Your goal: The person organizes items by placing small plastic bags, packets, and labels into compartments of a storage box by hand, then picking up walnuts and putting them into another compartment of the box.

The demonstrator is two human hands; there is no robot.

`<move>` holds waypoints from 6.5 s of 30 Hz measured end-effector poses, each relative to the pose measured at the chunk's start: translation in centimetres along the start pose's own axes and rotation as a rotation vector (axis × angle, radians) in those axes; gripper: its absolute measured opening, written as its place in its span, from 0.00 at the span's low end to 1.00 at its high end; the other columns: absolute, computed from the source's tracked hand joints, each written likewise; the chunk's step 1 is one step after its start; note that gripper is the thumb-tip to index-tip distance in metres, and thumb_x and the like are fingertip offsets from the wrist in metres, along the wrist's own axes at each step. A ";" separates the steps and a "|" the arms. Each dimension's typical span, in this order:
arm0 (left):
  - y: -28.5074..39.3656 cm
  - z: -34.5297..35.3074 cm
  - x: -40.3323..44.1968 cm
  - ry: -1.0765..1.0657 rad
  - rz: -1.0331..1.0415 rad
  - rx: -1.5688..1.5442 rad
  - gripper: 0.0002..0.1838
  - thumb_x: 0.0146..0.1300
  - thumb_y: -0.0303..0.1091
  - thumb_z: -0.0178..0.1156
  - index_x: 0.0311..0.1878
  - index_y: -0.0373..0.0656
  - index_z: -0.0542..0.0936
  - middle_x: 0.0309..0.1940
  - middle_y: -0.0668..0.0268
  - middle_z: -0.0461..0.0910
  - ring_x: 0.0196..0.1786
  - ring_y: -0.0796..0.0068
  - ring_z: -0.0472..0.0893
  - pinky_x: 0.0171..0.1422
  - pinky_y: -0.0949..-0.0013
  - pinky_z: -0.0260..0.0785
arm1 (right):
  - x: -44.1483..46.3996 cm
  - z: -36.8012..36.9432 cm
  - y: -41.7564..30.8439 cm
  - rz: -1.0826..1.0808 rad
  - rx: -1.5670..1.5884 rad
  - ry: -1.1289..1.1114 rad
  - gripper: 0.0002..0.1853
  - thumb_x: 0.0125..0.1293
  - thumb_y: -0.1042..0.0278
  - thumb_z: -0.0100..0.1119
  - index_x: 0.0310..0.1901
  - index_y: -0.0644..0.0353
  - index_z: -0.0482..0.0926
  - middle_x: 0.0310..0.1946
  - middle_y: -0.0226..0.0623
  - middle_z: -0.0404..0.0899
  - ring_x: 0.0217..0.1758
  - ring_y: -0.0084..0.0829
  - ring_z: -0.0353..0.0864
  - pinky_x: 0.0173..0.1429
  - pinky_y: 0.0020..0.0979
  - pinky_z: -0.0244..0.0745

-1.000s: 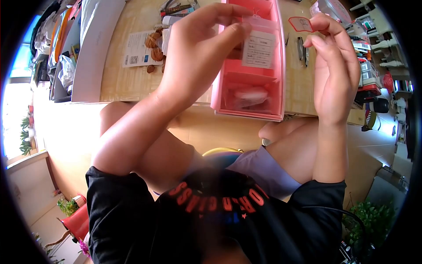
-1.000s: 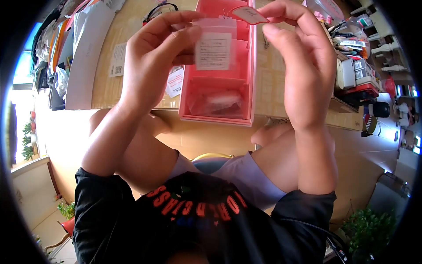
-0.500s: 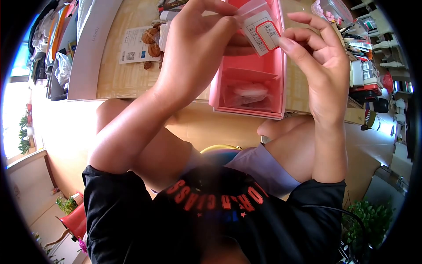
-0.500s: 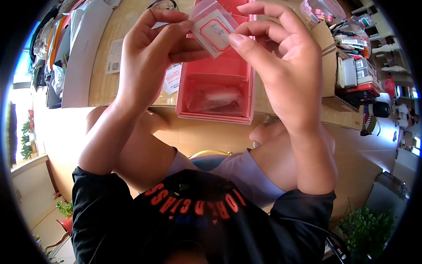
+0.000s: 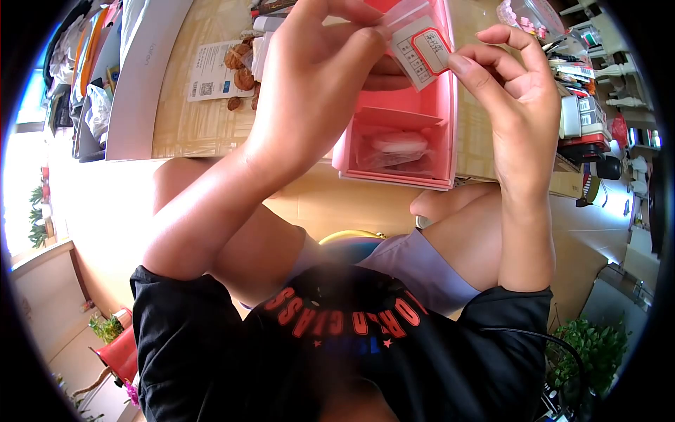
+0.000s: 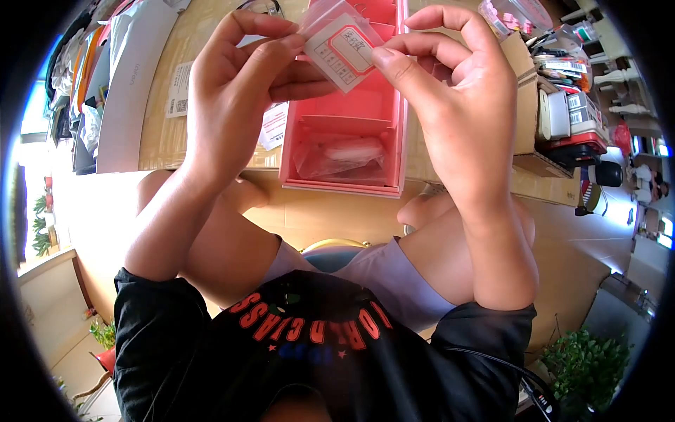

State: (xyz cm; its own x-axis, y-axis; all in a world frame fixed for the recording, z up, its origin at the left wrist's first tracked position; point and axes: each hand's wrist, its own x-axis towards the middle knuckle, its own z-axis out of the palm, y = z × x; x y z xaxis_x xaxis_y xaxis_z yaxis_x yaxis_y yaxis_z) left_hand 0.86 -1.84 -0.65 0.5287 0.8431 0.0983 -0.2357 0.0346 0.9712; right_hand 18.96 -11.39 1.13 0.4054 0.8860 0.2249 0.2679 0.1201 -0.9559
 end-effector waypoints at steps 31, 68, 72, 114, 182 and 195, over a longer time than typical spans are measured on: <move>-0.6 -0.3 0.2 0.024 0.035 0.057 0.07 0.77 0.26 0.54 0.52 0.32 0.72 0.41 0.49 0.86 0.45 0.57 0.90 0.54 0.56 0.88 | -0.3 0.2 0.2 -0.066 0.070 -0.033 0.14 0.70 0.79 0.67 0.52 0.62 0.73 0.45 0.37 0.84 0.48 0.20 0.78 0.60 0.24 0.72; -0.4 -0.5 0.6 0.041 0.044 0.040 0.09 0.77 0.27 0.53 0.53 0.31 0.71 0.43 0.46 0.86 0.46 0.55 0.90 0.55 0.55 0.87 | -0.3 0.0 0.6 -0.082 0.077 0.052 0.12 0.71 0.78 0.67 0.52 0.62 0.75 0.47 0.36 0.84 0.52 0.21 0.81 0.63 0.24 0.74; -0.5 -0.5 0.5 0.033 0.043 0.025 0.09 0.77 0.27 0.53 0.53 0.31 0.71 0.43 0.45 0.85 0.47 0.54 0.90 0.56 0.55 0.87 | -0.3 -0.1 0.6 -0.095 0.085 0.042 0.12 0.71 0.78 0.67 0.52 0.62 0.75 0.48 0.36 0.84 0.52 0.21 0.81 0.63 0.24 0.73; 0.2 -0.3 0.3 -0.056 -0.138 -0.129 0.19 0.78 0.27 0.51 0.68 0.33 0.69 0.46 0.52 0.85 0.46 0.65 0.89 0.55 0.62 0.86 | -0.5 0.4 0.6 -0.117 0.127 -0.071 0.15 0.72 0.81 0.62 0.56 0.65 0.70 0.44 0.38 0.83 0.49 0.22 0.80 0.61 0.25 0.73; -0.3 0.2 -0.2 0.028 0.099 0.093 0.27 0.70 0.23 0.68 0.68 0.30 0.69 0.44 0.52 0.89 0.46 0.71 0.89 0.55 0.68 0.84 | -0.7 2.0 1.0 -0.021 0.274 -0.096 0.16 0.74 0.75 0.64 0.59 0.66 0.72 0.42 0.33 0.84 0.46 0.19 0.83 0.52 0.21 0.77; 0.2 -0.7 0.2 -0.088 0.004 0.142 0.19 0.69 0.29 0.71 0.57 0.28 0.79 0.44 0.57 0.89 0.47 0.74 0.89 0.55 0.71 0.84 | -1.7 0.8 0.7 0.009 0.217 -0.163 0.11 0.77 0.74 0.61 0.55 0.70 0.79 0.43 0.35 0.86 0.47 0.19 0.83 0.54 0.24 0.78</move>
State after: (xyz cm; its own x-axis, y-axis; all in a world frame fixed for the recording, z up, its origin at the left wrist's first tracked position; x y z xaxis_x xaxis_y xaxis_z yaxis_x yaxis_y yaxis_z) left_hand 0.36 -1.26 -0.56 0.5991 0.7924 0.1148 -0.1238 -0.0500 0.9910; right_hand 17.82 -12.42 -0.08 0.2559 0.9459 0.1993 0.0639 0.1892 -0.9799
